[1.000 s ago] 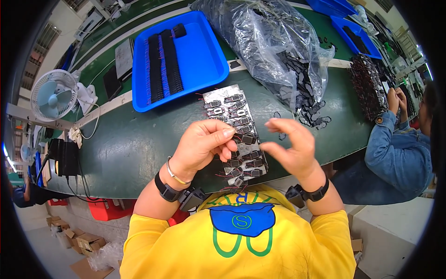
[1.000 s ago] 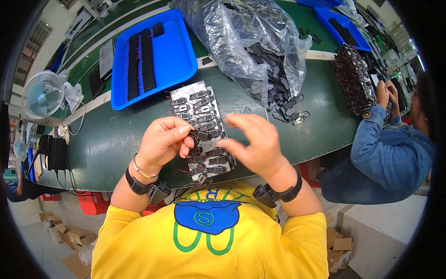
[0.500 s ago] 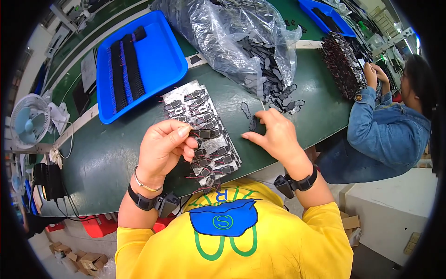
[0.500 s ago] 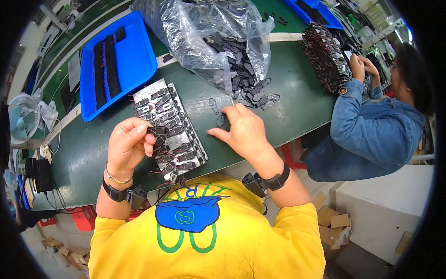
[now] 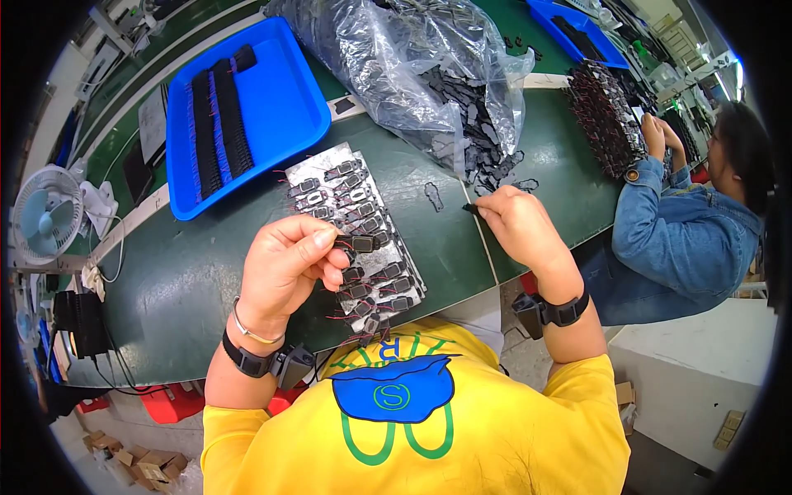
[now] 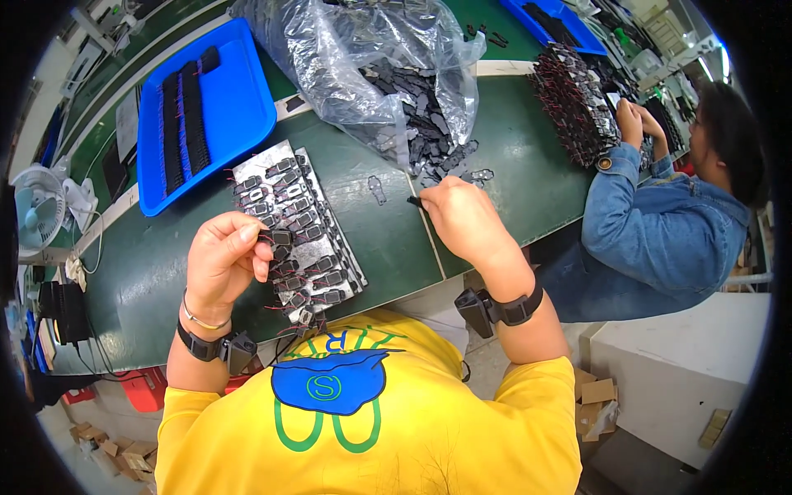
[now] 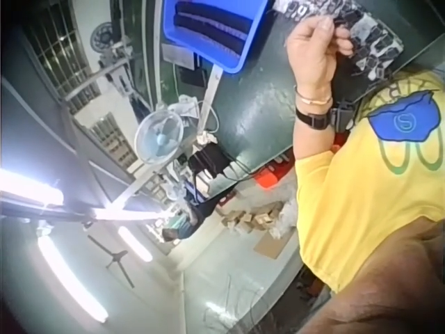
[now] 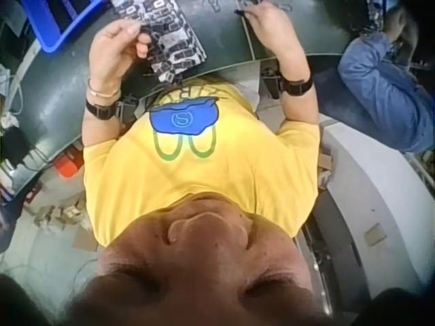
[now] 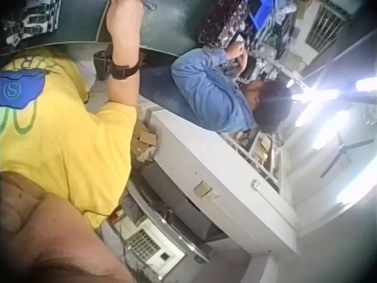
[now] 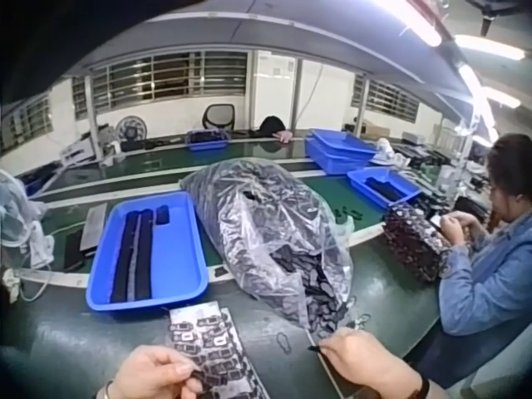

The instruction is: The person picks up a small electronic speaker from a metal plate and a black plastic component from a pile, joins them together by hand, and places the assembled unit into a blue tray.

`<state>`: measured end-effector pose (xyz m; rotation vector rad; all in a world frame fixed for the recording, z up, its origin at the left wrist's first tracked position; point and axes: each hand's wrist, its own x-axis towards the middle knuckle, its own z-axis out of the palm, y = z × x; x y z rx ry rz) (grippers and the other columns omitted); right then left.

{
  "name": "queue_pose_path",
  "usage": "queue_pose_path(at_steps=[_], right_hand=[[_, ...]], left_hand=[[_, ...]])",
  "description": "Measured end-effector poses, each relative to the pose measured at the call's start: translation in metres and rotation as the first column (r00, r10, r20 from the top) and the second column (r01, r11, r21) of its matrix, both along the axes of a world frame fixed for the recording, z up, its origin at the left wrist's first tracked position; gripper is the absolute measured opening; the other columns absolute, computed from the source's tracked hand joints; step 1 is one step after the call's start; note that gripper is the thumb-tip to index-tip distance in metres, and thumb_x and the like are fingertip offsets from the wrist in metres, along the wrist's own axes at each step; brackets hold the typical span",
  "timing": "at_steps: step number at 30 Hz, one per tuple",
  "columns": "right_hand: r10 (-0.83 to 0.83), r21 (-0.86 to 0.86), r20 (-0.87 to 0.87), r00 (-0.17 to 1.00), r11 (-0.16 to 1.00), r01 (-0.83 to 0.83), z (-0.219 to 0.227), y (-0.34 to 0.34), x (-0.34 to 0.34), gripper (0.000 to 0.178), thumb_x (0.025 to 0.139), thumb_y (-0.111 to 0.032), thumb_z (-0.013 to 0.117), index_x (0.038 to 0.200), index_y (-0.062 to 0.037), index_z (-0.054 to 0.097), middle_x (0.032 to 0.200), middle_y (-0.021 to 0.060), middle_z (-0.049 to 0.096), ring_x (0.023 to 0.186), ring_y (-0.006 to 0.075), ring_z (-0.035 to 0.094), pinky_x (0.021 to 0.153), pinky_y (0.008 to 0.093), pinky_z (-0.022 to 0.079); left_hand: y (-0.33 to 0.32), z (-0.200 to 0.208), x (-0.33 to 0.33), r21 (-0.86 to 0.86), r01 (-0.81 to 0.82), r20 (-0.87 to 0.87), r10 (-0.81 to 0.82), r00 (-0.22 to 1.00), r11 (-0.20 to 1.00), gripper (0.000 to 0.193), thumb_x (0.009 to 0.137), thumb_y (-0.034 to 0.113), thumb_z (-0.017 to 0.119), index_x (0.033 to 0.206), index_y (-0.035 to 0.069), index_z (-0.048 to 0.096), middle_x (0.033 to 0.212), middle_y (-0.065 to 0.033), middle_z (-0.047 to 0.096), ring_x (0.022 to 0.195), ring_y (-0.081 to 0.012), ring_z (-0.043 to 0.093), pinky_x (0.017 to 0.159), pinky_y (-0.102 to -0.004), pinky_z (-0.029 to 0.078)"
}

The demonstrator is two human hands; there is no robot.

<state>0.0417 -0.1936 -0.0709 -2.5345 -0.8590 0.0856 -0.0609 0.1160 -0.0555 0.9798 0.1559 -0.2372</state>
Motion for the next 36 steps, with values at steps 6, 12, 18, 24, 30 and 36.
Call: queue_pose_path(at_steps=[6, 12, 18, 24, 30, 36], right_hand=[[-0.12, -0.014, 0.027, 0.992, 0.993, 0.12, 0.001, 0.004, -0.01, 0.016, 0.079, -0.007, 0.065, 0.093, 0.0011, 0.066, 0.082, 0.017, 0.061, 0.075, 0.0355, 0.061, 0.07, 0.0402, 0.05], [-0.056, -0.121, 0.027, 0.998, 0.991, 0.059, 0.0, 0.007, 0.003, 0.019, 0.075, -0.006, 0.066, 0.092, 0.0015, 0.065, 0.081, 0.0164, 0.061, 0.076, 0.0352, 0.061, 0.069, 0.041, 0.05], [-0.059, -0.132, 0.141, 0.988, 0.988, 0.078, -0.006, 0.014, 0.004, 0.022, 0.071, -0.005, 0.066, 0.091, 0.0006, 0.062, 0.078, 0.0158, 0.06, 0.07, 0.033, 0.061, 0.066, 0.0415, 0.049], [-0.22, 0.131, 0.352, 0.91, 0.974, 0.185, -0.034, 0.02, -0.013, 0.021, 0.072, -0.003, 0.065, 0.091, 0.0014, 0.06, 0.077, 0.0149, 0.059, 0.061, 0.0299, 0.058, 0.058, 0.0393, 0.049], [-0.173, 0.247, 0.282, 0.944, 0.963, 0.103, -0.028, 0.027, -0.009, 0.024, 0.076, 0.002, 0.062, 0.101, 0.0026, 0.061, 0.079, 0.0133, 0.06, 0.06, 0.0211, 0.059, 0.056, 0.032, 0.049], [0.054, 0.599, -0.174, 0.983, 0.798, 0.062, 0.028, 0.055, -0.034, 0.028, 0.079, 0.002, 0.063, 0.107, 0.0034, 0.06, 0.083, 0.0144, 0.061, 0.067, 0.0182, 0.061, 0.06, 0.0303, 0.049]], left_hand=[[0.0, -0.001, 0.001, -0.01, 0.01, 0.001, -0.01, 1.0, 1.0, 0.014, 0.091, 0.011, 0.061, 0.094, -0.002, 0.063, 0.076, -0.0136, 0.068, 0.057, -0.0164, 0.064, 0.052, -0.0279, 0.055], [0.001, -0.002, 0.002, -0.007, 0.02, 0.009, -0.02, 1.0, 1.0, 0.014, 0.091, 0.011, 0.062, 0.095, -0.002, 0.063, 0.077, -0.0134, 0.068, 0.058, -0.0165, 0.065, 0.052, -0.0282, 0.055], [0.002, 0.002, 0.0, 0.027, -0.024, -0.013, 0.024, 1.0, 0.999, 0.015, 0.09, 0.012, 0.063, 0.095, -0.002, 0.063, 0.077, -0.0129, 0.068, 0.058, -0.0162, 0.065, 0.052, -0.0278, 0.055], [-0.003, -0.001, 0.002, 0.055, 0.023, -0.063, -0.02, 0.998, 0.998, 0.017, 0.091, 0.016, 0.063, 0.094, -0.001, 0.064, 0.078, -0.0106, 0.068, 0.061, -0.0147, 0.065, 0.055, -0.026, 0.055], [-0.001, 0.0, 0.002, 0.081, 0.02, -0.057, -0.015, 0.998, 0.997, 0.018, 0.091, 0.018, 0.063, 0.093, 0.0, 0.064, 0.078, -0.0089, 0.067, 0.063, -0.0139, 0.065, 0.056, -0.0254, 0.055], [-0.004, 0.0, 0.001, 0.154, 0.037, -0.06, -0.028, 0.998, 0.987, 0.018, 0.091, 0.018, 0.063, 0.093, 0.0, 0.065, 0.078, -0.0081, 0.067, 0.063, -0.0126, 0.064, 0.056, -0.0245, 0.054]])
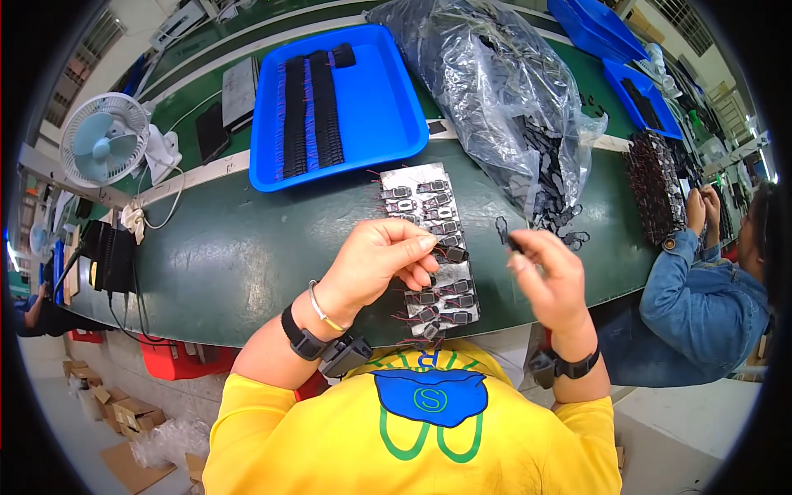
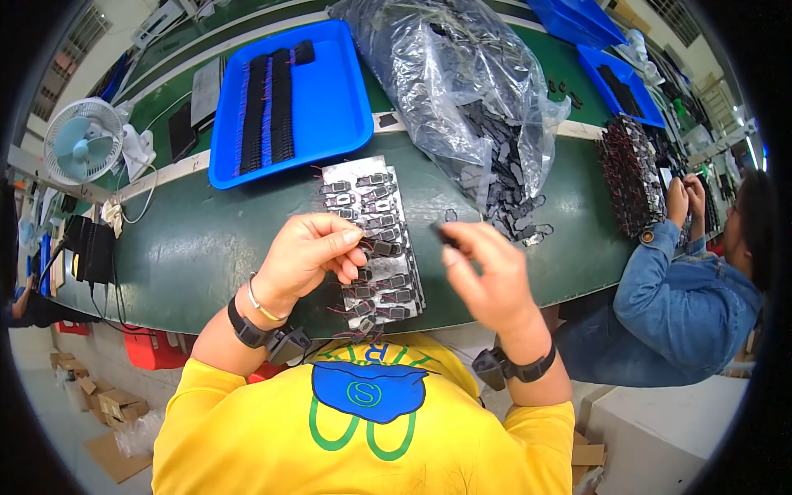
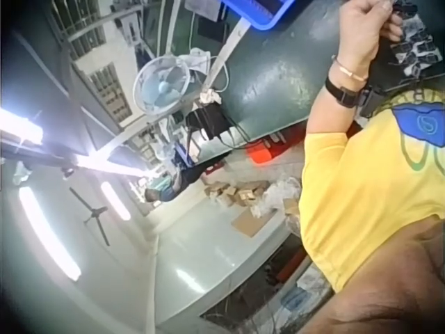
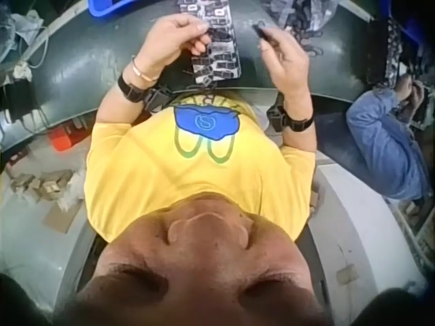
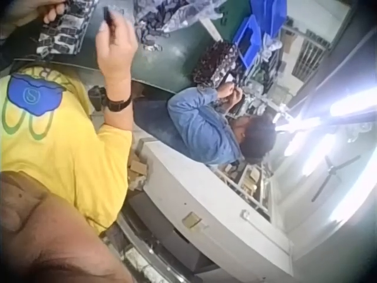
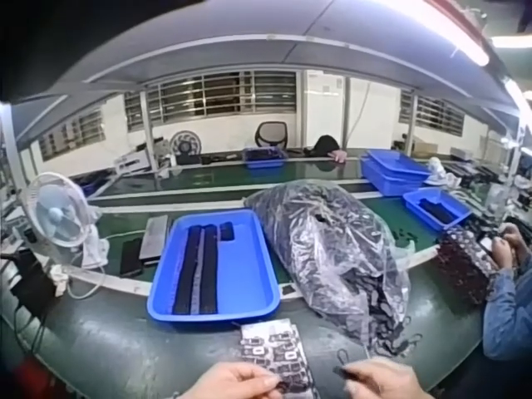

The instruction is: The person picks up a small electronic speaker from a metal plate and a black plastic component from a pile, joins them together by hand, and places the assembled unit into a blue tray.

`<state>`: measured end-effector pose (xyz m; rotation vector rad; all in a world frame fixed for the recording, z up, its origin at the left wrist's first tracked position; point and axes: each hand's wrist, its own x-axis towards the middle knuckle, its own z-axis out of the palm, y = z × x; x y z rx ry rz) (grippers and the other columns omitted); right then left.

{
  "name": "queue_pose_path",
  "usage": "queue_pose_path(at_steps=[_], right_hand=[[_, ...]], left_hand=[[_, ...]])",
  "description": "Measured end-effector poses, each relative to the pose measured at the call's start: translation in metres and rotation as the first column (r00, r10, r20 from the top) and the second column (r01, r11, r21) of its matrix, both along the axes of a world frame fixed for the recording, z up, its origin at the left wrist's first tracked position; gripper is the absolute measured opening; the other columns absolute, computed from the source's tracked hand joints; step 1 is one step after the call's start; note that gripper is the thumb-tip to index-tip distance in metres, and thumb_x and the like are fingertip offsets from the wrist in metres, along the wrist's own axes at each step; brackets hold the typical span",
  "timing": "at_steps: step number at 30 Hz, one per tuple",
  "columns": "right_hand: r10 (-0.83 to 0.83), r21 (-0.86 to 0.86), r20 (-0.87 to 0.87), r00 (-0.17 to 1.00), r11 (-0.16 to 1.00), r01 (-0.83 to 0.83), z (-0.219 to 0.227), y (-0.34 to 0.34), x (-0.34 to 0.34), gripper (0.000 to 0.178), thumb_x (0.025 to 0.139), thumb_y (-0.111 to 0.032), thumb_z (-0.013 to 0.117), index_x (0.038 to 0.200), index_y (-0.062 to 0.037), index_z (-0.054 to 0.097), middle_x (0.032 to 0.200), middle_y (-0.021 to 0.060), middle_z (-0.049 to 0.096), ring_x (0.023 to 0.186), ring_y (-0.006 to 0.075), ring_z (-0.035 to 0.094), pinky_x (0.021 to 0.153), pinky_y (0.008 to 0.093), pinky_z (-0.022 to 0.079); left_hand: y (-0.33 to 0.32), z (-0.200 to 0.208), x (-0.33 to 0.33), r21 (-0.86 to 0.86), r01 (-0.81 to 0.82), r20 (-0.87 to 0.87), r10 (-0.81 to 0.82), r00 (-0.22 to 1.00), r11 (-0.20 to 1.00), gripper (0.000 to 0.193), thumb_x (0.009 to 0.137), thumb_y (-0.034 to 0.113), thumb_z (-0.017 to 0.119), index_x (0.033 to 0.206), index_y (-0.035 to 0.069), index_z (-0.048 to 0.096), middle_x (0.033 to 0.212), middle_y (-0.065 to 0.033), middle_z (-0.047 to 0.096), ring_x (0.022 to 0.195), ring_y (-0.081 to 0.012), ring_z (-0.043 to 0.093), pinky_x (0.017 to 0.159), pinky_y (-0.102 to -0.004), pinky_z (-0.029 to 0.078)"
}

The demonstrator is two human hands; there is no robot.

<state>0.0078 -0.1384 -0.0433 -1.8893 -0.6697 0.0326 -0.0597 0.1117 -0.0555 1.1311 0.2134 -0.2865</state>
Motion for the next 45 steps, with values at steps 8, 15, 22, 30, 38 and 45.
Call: queue_pose_path(at_steps=[8, 15, 22, 30, 38, 45], right_hand=[[0.286, -0.296, 0.571, 0.769, 0.946, -0.132, 0.015, 0.048, -0.016, 0.033, 0.069, 0.003, 0.069, 0.101, 0.0018, 0.061, 0.087, 0.0143, 0.061, 0.069, 0.0272, 0.06, 0.059, 0.0339, 0.05], [0.285, -0.346, 0.592, 0.754, 0.935, -0.082, 0.021, 0.05, -0.016, 0.031, 0.066, 0.003, 0.072, 0.097, 0.0018, 0.063, 0.087, 0.0136, 0.061, 0.071, 0.0279, 0.06, 0.059, 0.035, 0.05], [0.038, -0.116, 0.516, 0.856, 0.993, 0.026, 0.009, 0.058, -0.033, 0.027, 0.066, 0.005, 0.074, 0.091, 0.0024, 0.065, 0.092, 0.0147, 0.064, 0.076, 0.0289, 0.064, 0.063, 0.034, 0.053], [0.002, -0.051, 0.594, 0.804, 0.998, 0.035, 0.0, 0.058, -0.03, 0.031, 0.065, 0.006, 0.074, 0.094, 0.0022, 0.064, 0.091, 0.0155, 0.065, 0.072, 0.0298, 0.065, 0.061, 0.034, 0.053], [0.002, -0.046, 0.621, 0.784, 0.998, 0.033, -0.001, 0.057, -0.029, 0.031, 0.065, 0.006, 0.074, 0.095, 0.0013, 0.065, 0.091, 0.0152, 0.065, 0.069, 0.028, 0.063, 0.058, 0.032, 0.052], [0.01, -0.062, 0.647, 0.763, 0.997, 0.039, -0.001, 0.057, -0.028, 0.03, 0.066, 0.006, 0.073, 0.094, 0.0009, 0.065, 0.09, 0.015, 0.065, 0.068, 0.0268, 0.063, 0.056, 0.0312, 0.051]], left_hand=[[-0.01, 0.005, -0.002, 0.16, 0.0, 0.032, -0.005, 0.999, 0.987, 0.017, 0.091, 0.016, 0.062, 0.093, -0.001, 0.066, 0.076, -0.0066, 0.067, 0.063, -0.0102, 0.063, 0.056, -0.0232, 0.054], [-0.009, 0.004, -0.004, 0.206, -0.039, 0.074, 0.024, 0.997, 0.978, 0.017, 0.092, 0.015, 0.061, 0.094, 0.0, 0.066, 0.076, -0.0056, 0.067, 0.063, -0.0098, 0.063, 0.056, -0.0231, 0.054], [-0.01, 0.003, -0.004, 0.15, -0.034, 0.063, 0.025, 0.998, 0.988, 0.017, 0.093, 0.016, 0.061, 0.095, 0.0, 0.066, 0.078, -0.0064, 0.067, 0.064, -0.0105, 0.063, 0.057, -0.0235, 0.054], [-0.013, 0.002, -0.007, -0.037, -0.042, 0.054, 0.044, 0.998, 0.998, 0.019, 0.094, 0.016, 0.058, 0.094, -0.002, 0.064, 0.082, -0.0118, 0.069, 0.065, -0.0151, 0.066, 0.059, -0.0265, 0.056], [-0.014, 0.0, -0.01, -0.15, -0.041, 0.049, 0.049, 0.998, 0.988, 0.02, 0.094, 0.017, 0.058, 0.094, -0.002, 0.064, 0.081, -0.0117, 0.068, 0.065, -0.0153, 0.065, 0.061, -0.0278, 0.056], [-0.015, -0.001, -0.01, -0.125, -0.041, 0.07, 0.05, 0.996, 0.991, 0.019, 0.094, 0.017, 0.059, 0.094, -0.002, 0.064, 0.082, -0.0118, 0.068, 0.066, -0.0153, 0.065, 0.061, -0.0276, 0.055]])
